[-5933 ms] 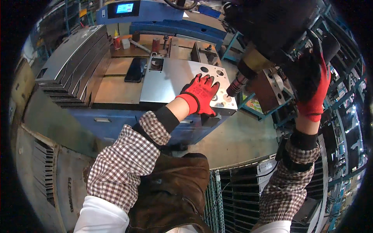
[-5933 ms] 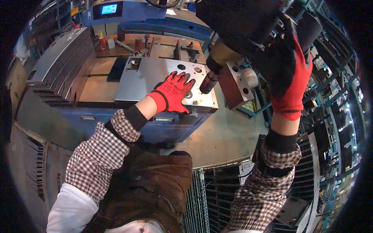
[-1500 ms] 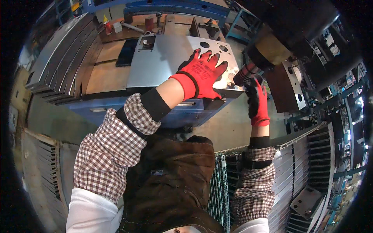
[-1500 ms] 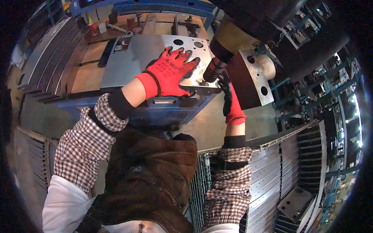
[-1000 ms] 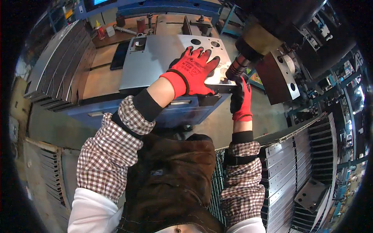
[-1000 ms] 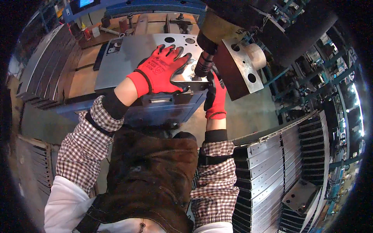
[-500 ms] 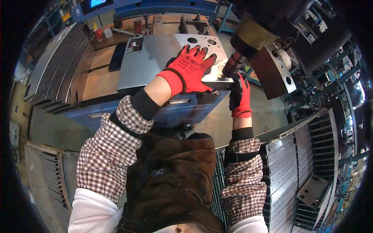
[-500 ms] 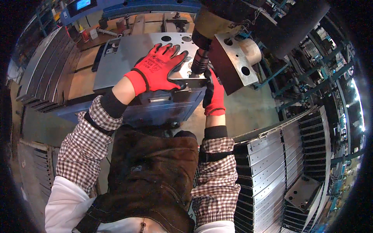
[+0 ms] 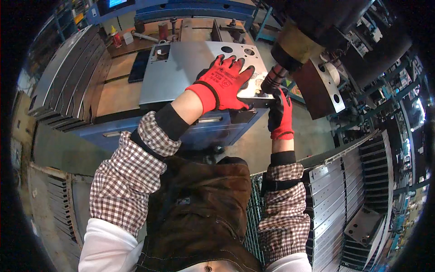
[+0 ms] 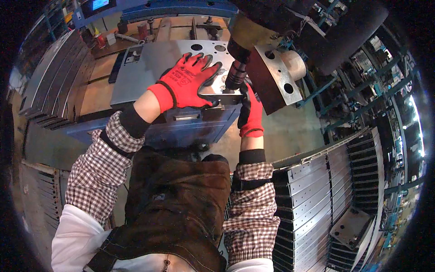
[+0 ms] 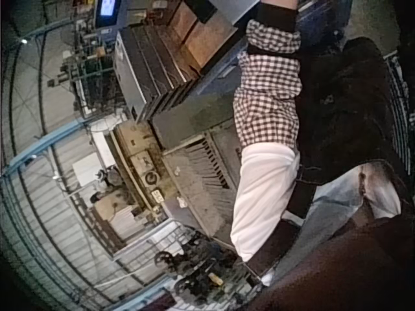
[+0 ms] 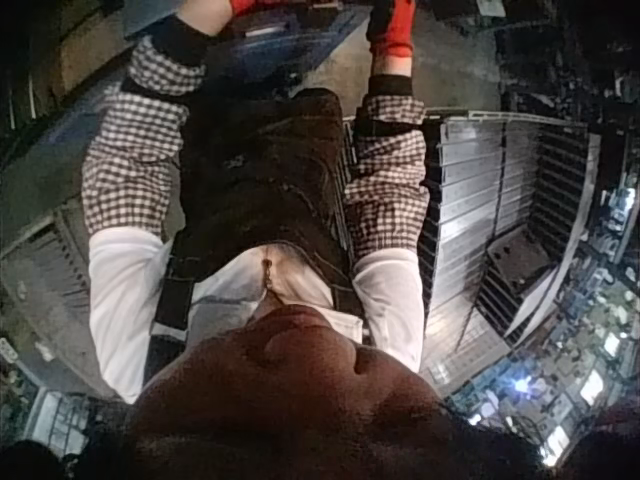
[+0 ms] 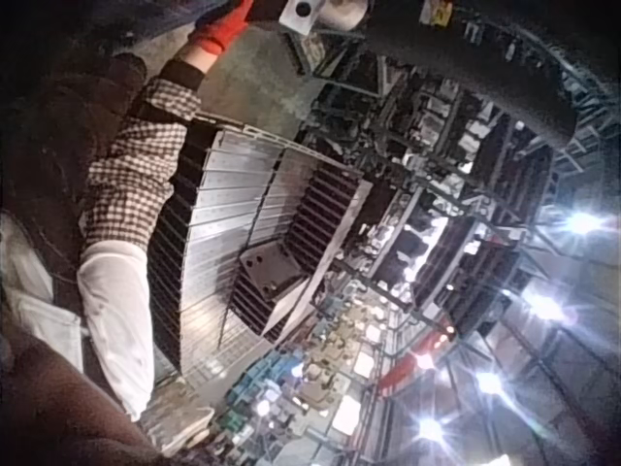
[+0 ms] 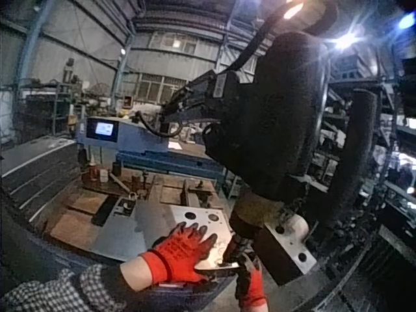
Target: The worker places metal plates onto a processing bed and uses a handheld pneumatic tool to fabricate the parts.
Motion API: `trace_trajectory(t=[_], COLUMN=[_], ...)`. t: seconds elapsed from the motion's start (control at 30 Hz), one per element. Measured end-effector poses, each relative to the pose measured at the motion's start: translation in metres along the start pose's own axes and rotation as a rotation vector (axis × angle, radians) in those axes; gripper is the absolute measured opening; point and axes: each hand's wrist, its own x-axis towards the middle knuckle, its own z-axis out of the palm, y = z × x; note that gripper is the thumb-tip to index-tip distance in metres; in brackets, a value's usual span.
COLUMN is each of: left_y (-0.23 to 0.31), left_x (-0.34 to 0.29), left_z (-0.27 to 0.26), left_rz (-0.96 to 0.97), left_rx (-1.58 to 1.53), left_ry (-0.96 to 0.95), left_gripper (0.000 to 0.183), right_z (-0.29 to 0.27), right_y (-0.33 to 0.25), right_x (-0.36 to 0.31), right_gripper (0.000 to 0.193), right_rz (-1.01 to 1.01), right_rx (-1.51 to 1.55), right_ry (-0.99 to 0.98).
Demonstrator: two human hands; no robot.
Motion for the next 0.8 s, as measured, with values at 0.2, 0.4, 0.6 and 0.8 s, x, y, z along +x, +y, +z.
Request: trace_trajectory(t=[0.2,0.4,0.6,0.8], left_y=[-0.001,-0.002,0.001,-0.001], left_x=[-0.001,-0.002,0.001,-0.003], left_z=[0.000,0.002,0.000,-0.006], left_rz=[-0.005,-0.006,-0.002,-0.029], left_rx=[-0.005,0.005,0.000,-0.005], left_ry=[-0.014,-0.003,-0.005,-0.056], left_gripper=[0.104,0.105,0.104,0.104], right_z=[-0.001,0.003,-0.006,0.010], right_y=[-0.011,-0.015,-0.007,-0.025], right_x=[-0.007,-0.006,-0.004,-0.004], right_gripper=[0.028,0.031,0.030,0.031], right_rz=[0.164,0.216,0.124,0.247], right_rx=[0.023,0.087,0.040,0.115], right_ry=[0.002,0.016,-0.005,0.004])
